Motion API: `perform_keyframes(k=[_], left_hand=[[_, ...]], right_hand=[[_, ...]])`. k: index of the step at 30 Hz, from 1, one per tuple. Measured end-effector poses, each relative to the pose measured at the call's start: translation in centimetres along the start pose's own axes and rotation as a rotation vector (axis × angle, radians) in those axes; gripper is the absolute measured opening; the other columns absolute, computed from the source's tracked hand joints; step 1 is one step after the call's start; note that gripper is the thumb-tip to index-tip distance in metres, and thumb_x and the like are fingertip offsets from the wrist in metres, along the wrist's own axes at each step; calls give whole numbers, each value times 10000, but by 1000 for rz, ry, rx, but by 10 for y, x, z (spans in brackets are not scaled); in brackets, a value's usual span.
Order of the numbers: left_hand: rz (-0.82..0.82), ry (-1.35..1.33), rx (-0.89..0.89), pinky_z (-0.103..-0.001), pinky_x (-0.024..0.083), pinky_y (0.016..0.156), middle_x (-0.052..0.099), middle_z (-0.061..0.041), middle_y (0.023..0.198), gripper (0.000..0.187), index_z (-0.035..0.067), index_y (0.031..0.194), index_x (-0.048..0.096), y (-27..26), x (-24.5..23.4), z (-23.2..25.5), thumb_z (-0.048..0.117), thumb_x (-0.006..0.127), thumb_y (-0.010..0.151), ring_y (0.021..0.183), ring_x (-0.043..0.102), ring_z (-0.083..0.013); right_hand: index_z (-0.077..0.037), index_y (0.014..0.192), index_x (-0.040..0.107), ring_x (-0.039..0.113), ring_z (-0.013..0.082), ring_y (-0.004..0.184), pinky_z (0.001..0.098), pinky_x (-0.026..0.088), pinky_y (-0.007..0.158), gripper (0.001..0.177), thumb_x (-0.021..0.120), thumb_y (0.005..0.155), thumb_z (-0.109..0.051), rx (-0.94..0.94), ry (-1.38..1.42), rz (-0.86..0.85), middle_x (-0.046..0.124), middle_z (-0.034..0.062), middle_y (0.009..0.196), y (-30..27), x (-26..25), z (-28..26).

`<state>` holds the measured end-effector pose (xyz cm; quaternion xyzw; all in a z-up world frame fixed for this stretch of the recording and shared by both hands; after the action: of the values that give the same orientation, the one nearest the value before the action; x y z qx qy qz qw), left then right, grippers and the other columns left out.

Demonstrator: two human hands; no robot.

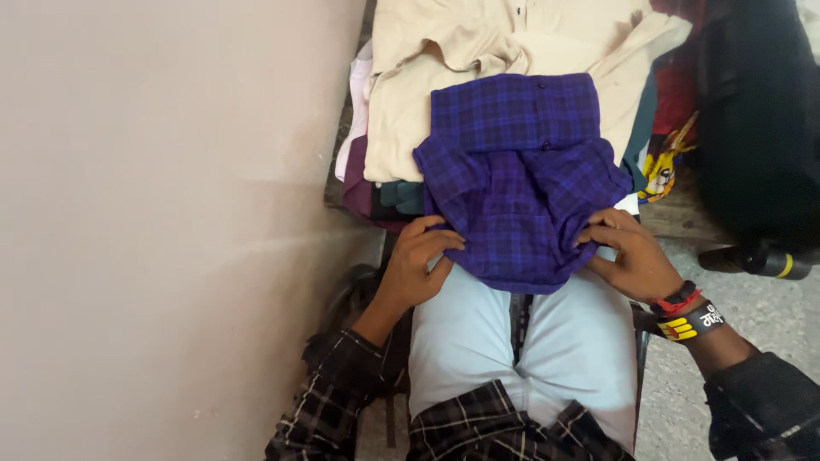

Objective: The person folds a white shirt, a blue plaid shirt, and a pink striped shirt, then places them on top of a stack of clothes.

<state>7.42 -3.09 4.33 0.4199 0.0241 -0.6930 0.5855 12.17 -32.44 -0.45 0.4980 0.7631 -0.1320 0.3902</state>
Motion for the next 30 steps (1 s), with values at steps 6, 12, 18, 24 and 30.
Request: perform_keyframes(k=[6, 12, 18, 24, 30], left_hand=[[-177, 63, 27, -512, 381, 1096, 739, -35, 1212, 301, 110, 1090, 725, -3, 19, 5, 77, 708, 791, 1276, 569, -319], [-379, 151, 51, -517, 370, 1009, 668, -65, 1331, 517, 137, 1369, 609, -12, 48, 17, 209, 713, 867, 1243, 590, -263], [-205, 168, -169, -571, 347, 1126, 672, -58, 1182, 490, 131, 1412, 581, -3, 35, 5, 216, 689, 941, 1151, 627, -236], [-27, 214, -96, -630, 305, 1137, 648, -158, 1224, 506, 60, 1374, 581, 7, 15, 18, 153, 704, 893, 1185, 607, -318], [-105, -35, 97, -433, 508, 1124, 676, -150, 1304, 365, 14, 1294, 642, 2, 22, 40, 76, 704, 940, 1210, 676, -316]], right_hand=[[-177, 985, 781, 520, 353, 1212, 524, 385, 1013, 351, 797, 651, -283, -221, -327, -140, 598, 139, 1294, 5, 2, -52], [-267, 1241, 713, 449, 319, 1348, 566, 314, 1078, 528, 724, 753, -468, -253, -466, -436, 536, 75, 1440, 0, 27, -60], [-404, 1488, 505, 452, 265, 1324, 460, 352, 1074, 716, 684, 802, -501, 1, -510, -600, 482, 87, 1460, 6, 25, -58], [-207, 1541, 348, 531, 322, 1185, 489, 375, 1012, 877, 675, 790, -521, -194, -441, -364, 553, 171, 1298, 12, 14, -76], [-95, 1613, 205, 571, 331, 1167, 514, 333, 1089, 1055, 690, 793, -548, -62, -388, -503, 606, 166, 1300, -10, 23, -47]])
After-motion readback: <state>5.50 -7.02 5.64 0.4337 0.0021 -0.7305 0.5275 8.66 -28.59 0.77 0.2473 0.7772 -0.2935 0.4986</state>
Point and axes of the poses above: each hand's wrist, its own y-axis towards the middle knuckle, its own x-axis out of the palm, z = x × y, the point moved 9 cm from there along y, towards the middle knuckle
